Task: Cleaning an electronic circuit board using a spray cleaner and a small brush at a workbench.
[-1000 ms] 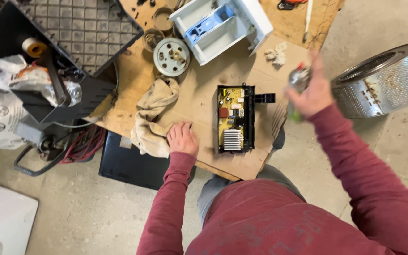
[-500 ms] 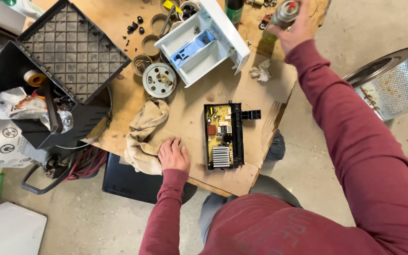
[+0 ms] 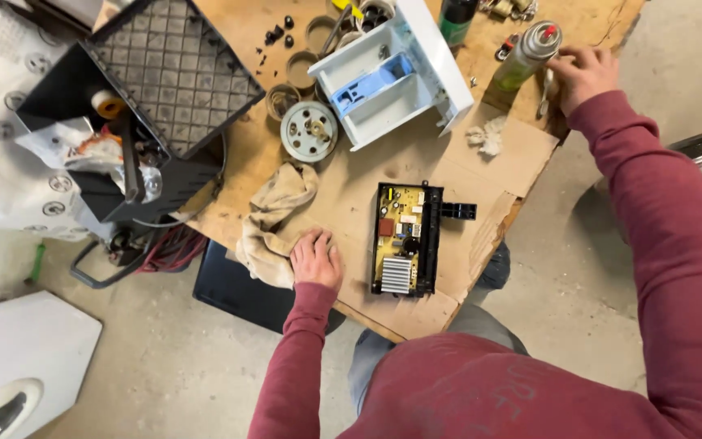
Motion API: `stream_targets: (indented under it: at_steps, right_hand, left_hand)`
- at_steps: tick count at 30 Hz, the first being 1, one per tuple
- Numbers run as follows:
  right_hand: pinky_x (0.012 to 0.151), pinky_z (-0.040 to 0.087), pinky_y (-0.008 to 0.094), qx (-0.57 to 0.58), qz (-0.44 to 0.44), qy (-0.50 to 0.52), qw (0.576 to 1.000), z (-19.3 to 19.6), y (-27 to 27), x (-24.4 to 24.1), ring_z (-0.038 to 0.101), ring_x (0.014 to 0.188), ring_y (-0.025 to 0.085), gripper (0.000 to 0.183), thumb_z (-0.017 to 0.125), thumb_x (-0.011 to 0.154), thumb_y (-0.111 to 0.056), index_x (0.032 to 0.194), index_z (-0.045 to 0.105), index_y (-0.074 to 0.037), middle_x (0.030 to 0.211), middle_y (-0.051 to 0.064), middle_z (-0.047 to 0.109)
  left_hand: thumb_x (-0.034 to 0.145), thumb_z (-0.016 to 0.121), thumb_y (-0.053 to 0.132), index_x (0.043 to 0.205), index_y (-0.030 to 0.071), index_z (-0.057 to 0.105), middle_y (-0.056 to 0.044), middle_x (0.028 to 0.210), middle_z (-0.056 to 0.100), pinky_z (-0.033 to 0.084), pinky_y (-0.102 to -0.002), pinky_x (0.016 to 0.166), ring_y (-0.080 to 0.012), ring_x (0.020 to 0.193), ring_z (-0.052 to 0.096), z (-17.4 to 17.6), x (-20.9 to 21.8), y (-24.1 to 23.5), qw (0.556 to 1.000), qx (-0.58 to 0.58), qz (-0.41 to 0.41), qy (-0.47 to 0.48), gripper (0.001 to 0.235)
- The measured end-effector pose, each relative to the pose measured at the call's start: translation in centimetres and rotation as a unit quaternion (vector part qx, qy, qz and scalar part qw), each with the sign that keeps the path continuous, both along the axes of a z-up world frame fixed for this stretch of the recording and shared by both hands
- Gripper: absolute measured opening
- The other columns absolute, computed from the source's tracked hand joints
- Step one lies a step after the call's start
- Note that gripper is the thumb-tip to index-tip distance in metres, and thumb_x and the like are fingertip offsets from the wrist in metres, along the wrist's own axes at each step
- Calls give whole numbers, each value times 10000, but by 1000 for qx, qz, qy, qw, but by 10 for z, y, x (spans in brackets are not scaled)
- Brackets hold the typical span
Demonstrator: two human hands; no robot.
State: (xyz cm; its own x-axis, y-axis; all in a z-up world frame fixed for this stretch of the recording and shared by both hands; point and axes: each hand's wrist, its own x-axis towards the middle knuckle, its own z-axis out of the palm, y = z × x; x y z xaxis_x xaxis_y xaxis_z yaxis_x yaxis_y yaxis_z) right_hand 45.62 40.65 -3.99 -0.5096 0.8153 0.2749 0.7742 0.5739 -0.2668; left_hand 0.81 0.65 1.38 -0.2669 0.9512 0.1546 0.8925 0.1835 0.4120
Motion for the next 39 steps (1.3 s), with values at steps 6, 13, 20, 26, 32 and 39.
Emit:
stream_targets:
  at_steps: [6, 13, 20, 26, 32, 39]
  right_hand:
    - [1116, 403, 442, 101, 83, -231, 964, 37, 16, 3, 558, 1285, 229, 382, 640, 928, -149, 1291, 699, -250, 1327, -7, 643]
    - [934, 497, 417, 89, 175, -329, 924, 53, -12, -3, 661, 1018, 182, 123, 589, 1022, -263, 1100, 674, -218, 1081, -13, 713]
    - [693, 564, 431, -200, 80, 66, 974, 94, -208, -76, 674, 805, 334, 187, 704, 927, -163, 1109, 700, -117, 971, 145, 671]
    - [776, 530, 430, -124, 112, 92, 982, 77, -215, -103, 621, 877, 327, 218, 706, 907, -90, 1119, 749, -120, 906, 117, 643]
    - [812, 533, 405, -178, 97, 44, 978, 60, -186, -79, 630, 906, 315, 237, 703, 934, -77, 1142, 784, -154, 898, 100, 662]
    - [788, 552, 393, -201, 117, 73, 970, 51, -171, -89, 664, 891, 301, 197, 705, 940, -100, 1112, 787, -149, 923, 96, 680]
  left_hand:
    - [910, 637, 191, 1229, 78, 647, -136, 1311, 592, 382, -511, 1084, -372, 1267, 526, -2, 3, 2, 1000, 14, 0, 5, 339]
    - [913, 630, 202, 1221, 80, 651, -136, 1309, 593, 380, -509, 1083, -371, 1256, 525, -7, 2, 1, 1000, 7, 0, 11, 331]
    - [888, 638, 196, 1218, 92, 652, -128, 1285, 602, 382, -511, 1080, -357, 1243, 531, -7, -1, -2, 1000, 5, 3, -8, 346]
    - [893, 644, 208, 1225, 94, 650, -133, 1275, 599, 383, -507, 1068, -360, 1249, 527, -1, 0, -3, 1000, -1, 4, -11, 352]
    - [894, 642, 214, 1241, 92, 647, -137, 1285, 593, 376, -507, 1073, -356, 1260, 519, -4, -1, -5, 1000, 5, 3, -13, 368]
    - [887, 644, 205, 1232, 87, 649, -128, 1273, 597, 378, -510, 1081, -351, 1251, 523, -3, -5, -5, 1000, 5, -6, -23, 364]
